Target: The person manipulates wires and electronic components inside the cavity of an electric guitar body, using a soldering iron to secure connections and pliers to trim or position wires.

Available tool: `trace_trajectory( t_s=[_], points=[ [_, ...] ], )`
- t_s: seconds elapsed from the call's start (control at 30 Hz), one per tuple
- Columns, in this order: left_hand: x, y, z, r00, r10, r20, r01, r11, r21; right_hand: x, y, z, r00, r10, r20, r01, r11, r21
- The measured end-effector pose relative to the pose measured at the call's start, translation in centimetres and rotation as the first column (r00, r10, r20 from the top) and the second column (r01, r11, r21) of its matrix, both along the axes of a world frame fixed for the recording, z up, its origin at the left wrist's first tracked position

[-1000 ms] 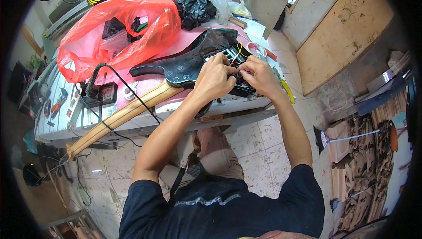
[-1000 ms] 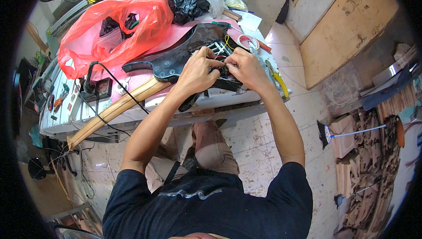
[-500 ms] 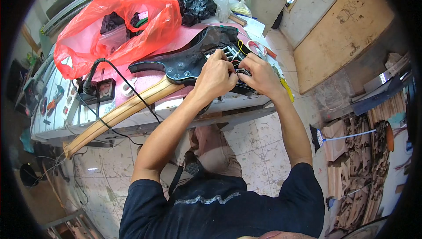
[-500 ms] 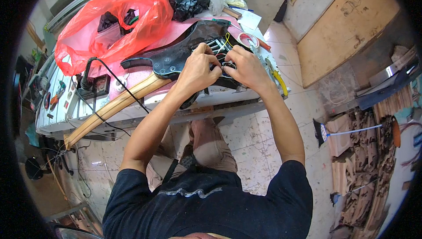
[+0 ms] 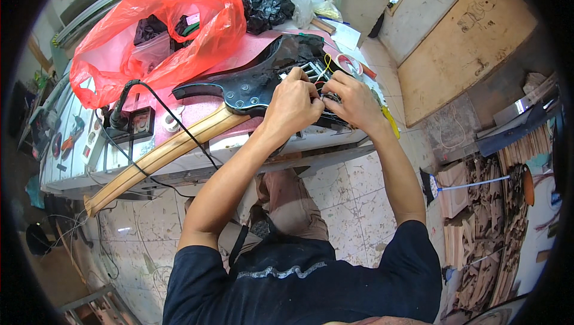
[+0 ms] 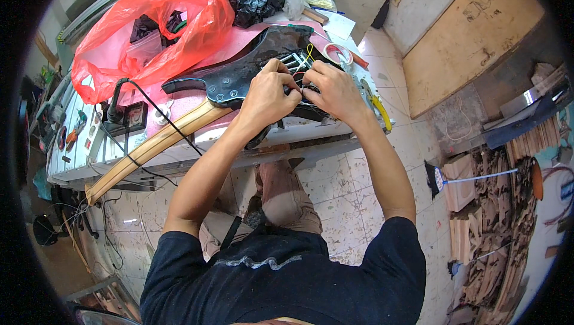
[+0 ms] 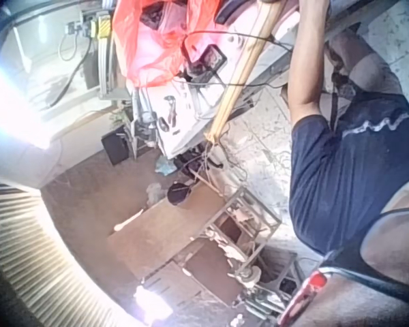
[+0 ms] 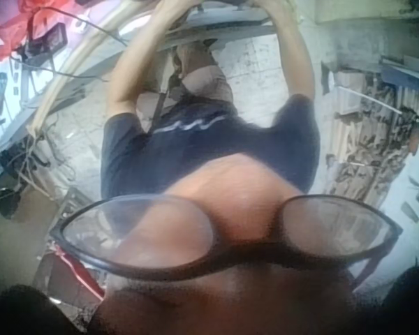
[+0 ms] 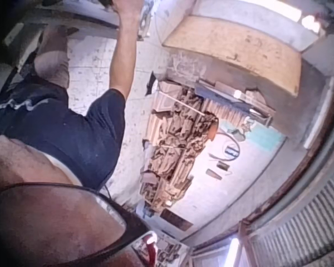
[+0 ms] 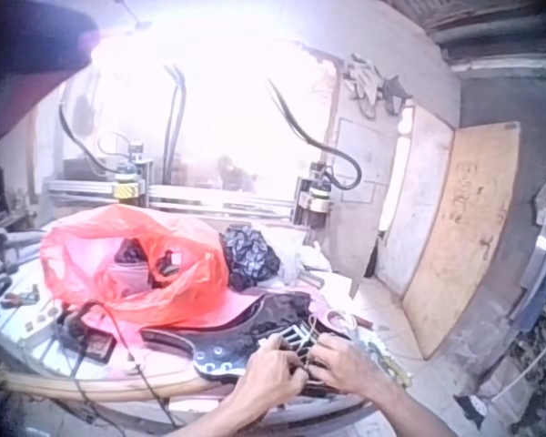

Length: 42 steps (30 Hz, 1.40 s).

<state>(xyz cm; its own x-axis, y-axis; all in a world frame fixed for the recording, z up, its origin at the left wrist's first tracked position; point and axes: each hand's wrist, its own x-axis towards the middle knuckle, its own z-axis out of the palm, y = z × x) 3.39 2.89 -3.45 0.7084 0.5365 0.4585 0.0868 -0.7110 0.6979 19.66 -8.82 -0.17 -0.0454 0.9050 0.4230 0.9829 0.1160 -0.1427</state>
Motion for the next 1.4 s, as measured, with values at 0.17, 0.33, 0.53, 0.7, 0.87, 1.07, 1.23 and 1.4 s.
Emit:
trace_trajectory(
  t_s=[0.17,0.33,0.53,0.7,0.87,1.07,1.23,1.4],
  points=[
    [-0.1,-0.1,0.1,1.0,0.012,0.003,-0.012,1.0,-0.002,0.0,0.1,0.0,1.0,0.011,0.003,-0.011,1.0,0.011],
    [-0.1,-0.1,0.3,1.0,0.001,-0.002,-0.001,1.0,-0.017,0.7,0.1,0.0,0.998,0.057,0.002,-0.057,0.998,-0.009],
    [-0.3,-0.1,0.3,1.0,0.004,-0.003,-0.004,1.0,-0.014,0.7,0.8,0.0,0.985,0.163,0.05,-0.163,0.987,-0.007],
    [-0.2,-0.3,0.5,1.0,-0.007,-0.002,0.007,1.0,-0.027,1.1,0.4,-0.2,0.991,0.122,-0.048,-0.122,0.992,0.006],
    [-0.3,-0.1,0.3,1.0,0.0,0.008,0.0,1.0,-0.003,0.2,0.0,0.3,0.985,-0.005,-0.17,-0.002,0.999,-0.046],
    [-0.2,-0.3,0.3,1.0,-0.004,0.003,0.004,1.0,-0.006,0.2,-0.7,0.2,0.982,-0.042,-0.187,0.035,0.999,-0.036],
    [-0.2,-0.1,0.0,1.0,-0.003,0.022,0.002,1.0,0.006,-0.1,-0.8,-0.2,0.966,-0.102,-0.238,0.099,0.995,-0.027],
    [-0.2,-0.1,-0.1,0.999,0.002,0.037,-0.002,1.0,0.012,-1.2,-0.7,-0.5,0.955,-0.168,-0.243,0.174,0.985,0.004]
  ],
)
